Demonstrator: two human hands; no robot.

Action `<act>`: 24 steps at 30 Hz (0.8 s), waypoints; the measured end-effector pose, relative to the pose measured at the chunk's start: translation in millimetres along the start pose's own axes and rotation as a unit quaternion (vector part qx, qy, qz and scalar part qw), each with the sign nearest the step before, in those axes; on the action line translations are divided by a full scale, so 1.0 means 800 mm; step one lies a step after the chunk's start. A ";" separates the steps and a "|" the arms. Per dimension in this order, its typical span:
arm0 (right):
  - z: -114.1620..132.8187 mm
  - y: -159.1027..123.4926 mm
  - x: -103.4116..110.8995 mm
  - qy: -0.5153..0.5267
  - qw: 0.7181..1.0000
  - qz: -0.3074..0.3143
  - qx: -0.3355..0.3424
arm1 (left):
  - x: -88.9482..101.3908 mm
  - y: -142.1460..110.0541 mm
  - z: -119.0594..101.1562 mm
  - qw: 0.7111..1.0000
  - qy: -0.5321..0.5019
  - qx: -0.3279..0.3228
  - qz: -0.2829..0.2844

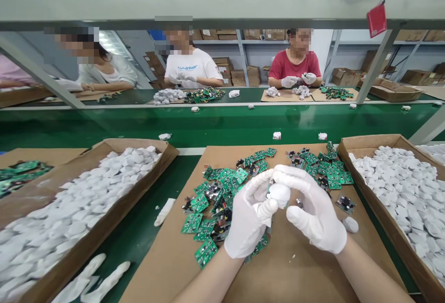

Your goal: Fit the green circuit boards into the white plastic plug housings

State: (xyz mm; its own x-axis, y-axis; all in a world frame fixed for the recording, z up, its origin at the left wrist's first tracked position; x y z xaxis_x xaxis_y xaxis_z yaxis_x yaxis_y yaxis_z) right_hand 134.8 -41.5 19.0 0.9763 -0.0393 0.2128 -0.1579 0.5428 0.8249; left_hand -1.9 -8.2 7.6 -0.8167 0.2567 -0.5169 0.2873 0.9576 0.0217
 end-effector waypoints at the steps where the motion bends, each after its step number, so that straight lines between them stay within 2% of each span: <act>1: -0.001 -0.001 0.000 0.032 0.999 0.000 -0.019 | -0.001 0.001 -0.001 1.000 -0.014 0.006 -0.003; 3: -0.004 -0.001 0.001 0.072 0.996 -0.012 -0.054 | -0.003 0.002 -0.002 0.999 -0.035 0.022 0.000; 5: -0.008 -0.002 0.001 0.053 0.996 -0.010 -0.071 | -0.005 0.004 -0.001 0.998 -0.040 0.039 0.019; 10: -0.009 0.002 0.000 -0.040 0.997 0.050 -0.030 | -0.006 0.008 0.010 0.990 -0.055 0.106 0.080; 15: -0.010 0.003 0.000 -0.053 0.997 0.054 -0.035 | -0.006 0.006 0.015 0.983 -0.051 0.151 0.095; 20: -0.011 -0.001 -0.002 -0.021 0.998 0.031 -0.042 | -0.008 0.005 0.012 0.977 -0.081 0.175 0.095; 22: -0.013 -0.001 -0.001 -0.003 0.996 0.002 -0.087 | -0.007 0.010 0.011 0.974 -0.103 0.184 0.088; 24: -0.020 0.003 0.003 0.013 0.987 -0.056 -0.153 | -0.003 0.019 0.011 0.965 -0.111 0.224 0.077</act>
State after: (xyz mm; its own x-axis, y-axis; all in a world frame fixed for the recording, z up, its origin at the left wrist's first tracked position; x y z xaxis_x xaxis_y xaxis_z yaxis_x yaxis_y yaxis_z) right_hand 139.5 -26.7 13.4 0.9891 -0.0950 0.1121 0.0002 0.7637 0.6455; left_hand 9.0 4.7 1.3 -0.6334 0.3095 -0.7093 0.6250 0.7451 -0.2330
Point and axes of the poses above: each hand's wrist, its own y-axis towards the middle knuckle, its own x-axis out of the back of the hand, z = x × y, the point moved 1 cm from there along y, towards the middle knuckle, and after that the axes turned 11 degrees about x, right-handed, at the moved point
